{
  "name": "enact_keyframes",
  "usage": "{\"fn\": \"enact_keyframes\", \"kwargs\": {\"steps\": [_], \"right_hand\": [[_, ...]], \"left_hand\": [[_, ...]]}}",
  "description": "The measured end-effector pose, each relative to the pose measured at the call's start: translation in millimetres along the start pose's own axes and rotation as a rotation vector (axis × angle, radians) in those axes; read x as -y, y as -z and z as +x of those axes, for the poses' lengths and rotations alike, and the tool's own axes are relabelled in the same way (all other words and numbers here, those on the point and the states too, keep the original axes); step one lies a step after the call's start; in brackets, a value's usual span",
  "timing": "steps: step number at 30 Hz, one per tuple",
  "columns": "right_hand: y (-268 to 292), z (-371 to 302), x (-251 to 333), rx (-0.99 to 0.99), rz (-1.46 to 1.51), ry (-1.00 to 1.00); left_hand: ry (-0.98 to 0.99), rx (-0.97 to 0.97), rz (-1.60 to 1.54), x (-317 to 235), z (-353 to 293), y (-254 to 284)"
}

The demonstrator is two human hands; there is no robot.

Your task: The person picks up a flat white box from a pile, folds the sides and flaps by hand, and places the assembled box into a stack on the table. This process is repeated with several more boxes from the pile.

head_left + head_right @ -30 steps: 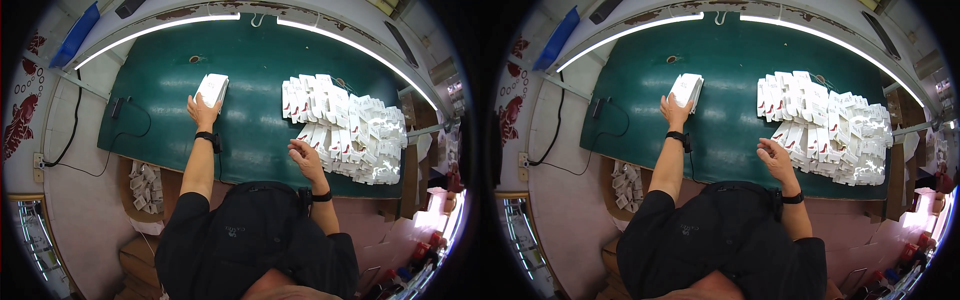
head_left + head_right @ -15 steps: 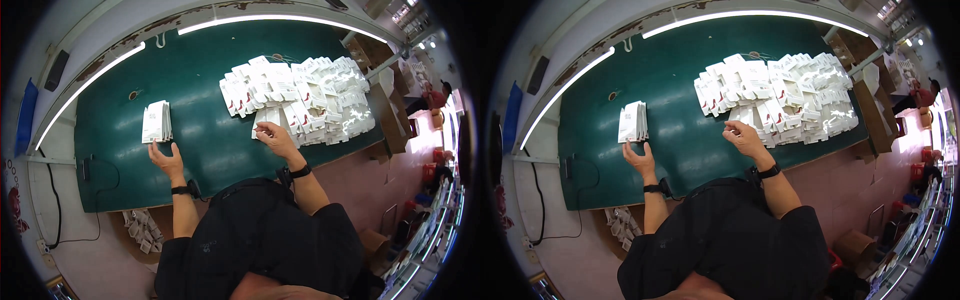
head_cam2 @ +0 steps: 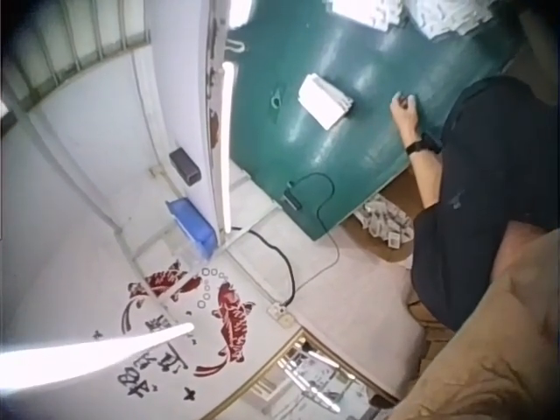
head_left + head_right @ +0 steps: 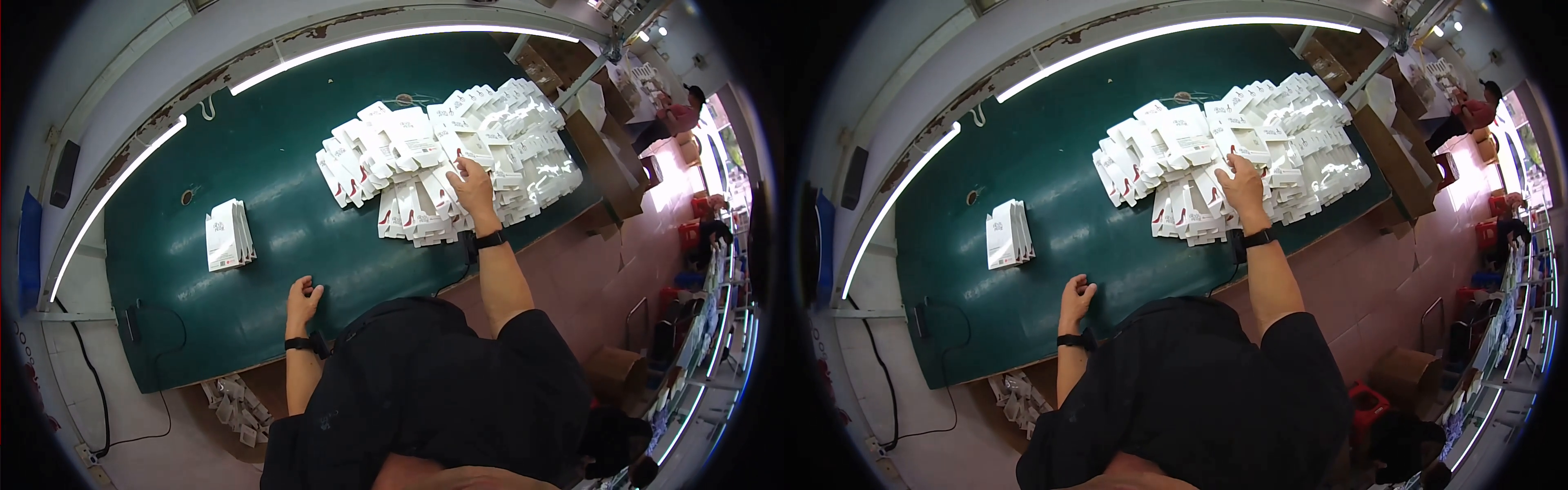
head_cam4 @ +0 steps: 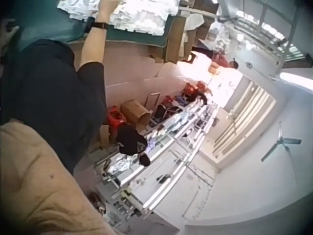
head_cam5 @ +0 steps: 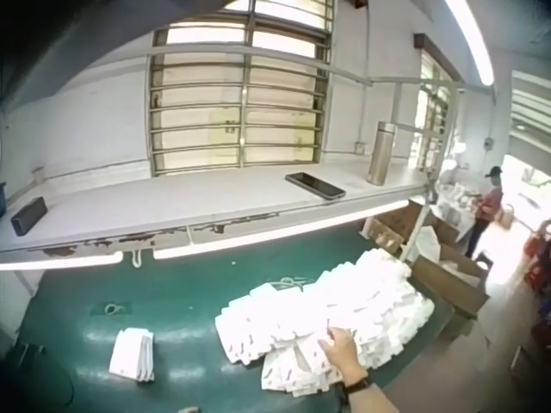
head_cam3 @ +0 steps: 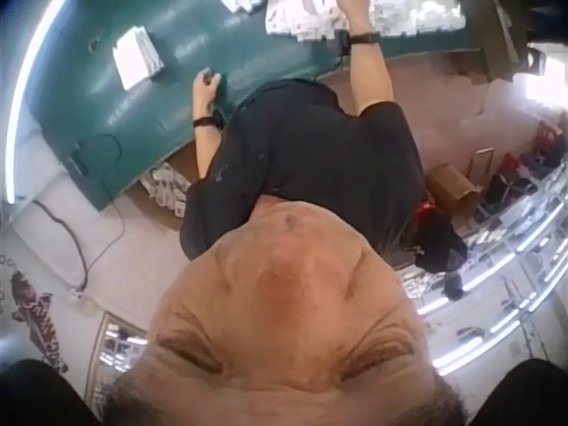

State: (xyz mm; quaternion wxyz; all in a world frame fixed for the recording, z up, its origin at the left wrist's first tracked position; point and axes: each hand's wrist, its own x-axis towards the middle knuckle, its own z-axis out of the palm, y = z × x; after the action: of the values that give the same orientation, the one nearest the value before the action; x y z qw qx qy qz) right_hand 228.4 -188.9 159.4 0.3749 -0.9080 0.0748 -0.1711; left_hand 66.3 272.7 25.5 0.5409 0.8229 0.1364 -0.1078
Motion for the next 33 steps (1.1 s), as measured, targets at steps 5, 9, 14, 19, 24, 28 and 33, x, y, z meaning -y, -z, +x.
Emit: {"fn": "enact_keyframes", "kwargs": {"steps": [5,9,14,19,24,28,33], "right_hand": [[-16,8,1,0.048,-0.097,0.099],[-44,15,4,0.044,-0.225,0.241],[-76,24,-3,-0.053,-0.457,0.315],[-91,31,-10,-0.031,-0.462,0.311],[-91,38,-14,-0.025,-0.355,0.347],[-86,40,-13,-0.028,-0.231,0.377],[-69,45,-11,-0.153,-0.194,0.349]], "left_hand": [[-0.051,-0.103,0.107,11,5,-6],[-0.012,-0.114,0.053,15,12,-6],[0.027,-0.112,-0.111,19,9,-6],[0.044,-0.153,-0.168,18,7,-8],[0.040,-0.176,-0.178,21,9,-9],[0.042,-0.183,-0.177,20,8,-10],[0.057,-0.188,-0.209,18,8,-9]]}}
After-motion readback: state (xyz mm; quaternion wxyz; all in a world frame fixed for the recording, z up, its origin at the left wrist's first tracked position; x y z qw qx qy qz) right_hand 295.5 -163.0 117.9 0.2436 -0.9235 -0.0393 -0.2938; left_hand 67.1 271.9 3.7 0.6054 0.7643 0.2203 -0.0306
